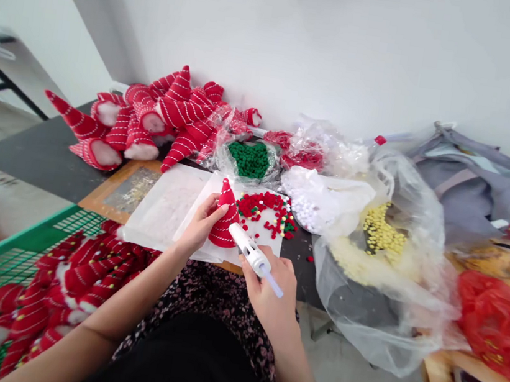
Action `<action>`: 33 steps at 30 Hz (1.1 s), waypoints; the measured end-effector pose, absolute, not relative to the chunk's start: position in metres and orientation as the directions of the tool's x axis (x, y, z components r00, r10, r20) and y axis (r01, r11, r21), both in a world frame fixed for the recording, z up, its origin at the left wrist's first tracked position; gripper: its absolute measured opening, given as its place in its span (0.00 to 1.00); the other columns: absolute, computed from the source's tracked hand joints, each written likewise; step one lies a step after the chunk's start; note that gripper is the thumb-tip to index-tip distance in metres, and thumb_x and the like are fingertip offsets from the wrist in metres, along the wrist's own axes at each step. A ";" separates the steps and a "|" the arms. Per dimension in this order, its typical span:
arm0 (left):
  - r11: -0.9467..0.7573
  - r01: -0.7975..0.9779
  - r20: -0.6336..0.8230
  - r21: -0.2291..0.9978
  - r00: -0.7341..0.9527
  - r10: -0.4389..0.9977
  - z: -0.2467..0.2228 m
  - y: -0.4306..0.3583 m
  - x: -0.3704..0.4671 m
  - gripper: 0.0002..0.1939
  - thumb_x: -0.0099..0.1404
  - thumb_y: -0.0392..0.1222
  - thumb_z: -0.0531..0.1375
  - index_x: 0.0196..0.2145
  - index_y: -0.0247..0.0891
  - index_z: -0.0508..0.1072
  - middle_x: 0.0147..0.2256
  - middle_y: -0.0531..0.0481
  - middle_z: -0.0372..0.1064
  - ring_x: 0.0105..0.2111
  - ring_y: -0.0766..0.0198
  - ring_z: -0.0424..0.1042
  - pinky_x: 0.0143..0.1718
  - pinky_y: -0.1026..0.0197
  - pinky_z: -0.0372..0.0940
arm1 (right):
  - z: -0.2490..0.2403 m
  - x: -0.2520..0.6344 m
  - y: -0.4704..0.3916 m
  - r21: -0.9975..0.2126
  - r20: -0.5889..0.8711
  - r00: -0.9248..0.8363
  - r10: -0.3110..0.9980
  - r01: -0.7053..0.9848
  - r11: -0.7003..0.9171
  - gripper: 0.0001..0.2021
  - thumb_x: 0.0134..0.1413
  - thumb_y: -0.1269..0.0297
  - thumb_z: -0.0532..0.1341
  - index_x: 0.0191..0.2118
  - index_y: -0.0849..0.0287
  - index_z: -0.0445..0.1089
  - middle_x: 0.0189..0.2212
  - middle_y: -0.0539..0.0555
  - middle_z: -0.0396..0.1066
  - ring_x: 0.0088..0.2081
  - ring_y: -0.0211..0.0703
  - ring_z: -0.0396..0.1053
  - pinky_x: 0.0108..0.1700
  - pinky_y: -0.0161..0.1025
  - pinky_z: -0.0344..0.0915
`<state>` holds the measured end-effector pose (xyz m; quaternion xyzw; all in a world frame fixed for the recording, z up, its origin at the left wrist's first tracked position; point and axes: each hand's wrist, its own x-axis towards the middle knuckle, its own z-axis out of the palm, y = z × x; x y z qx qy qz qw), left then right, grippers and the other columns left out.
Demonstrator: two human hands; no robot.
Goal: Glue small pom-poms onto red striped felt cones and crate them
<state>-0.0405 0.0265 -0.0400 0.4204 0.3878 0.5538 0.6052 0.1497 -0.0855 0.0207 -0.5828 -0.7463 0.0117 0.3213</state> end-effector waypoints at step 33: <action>0.169 -0.506 -0.116 0.846 0.135 0.984 -0.054 0.028 -0.056 0.26 0.56 0.57 0.75 0.47 0.41 0.79 0.43 0.49 0.81 0.43 0.54 0.80 0.47 0.57 0.72 | 0.000 0.153 -0.073 -0.681 0.409 0.057 0.911 0.684 0.263 0.18 0.70 0.48 0.61 0.47 0.58 0.79 0.37 0.61 0.83 0.37 0.55 0.83 0.39 0.44 0.79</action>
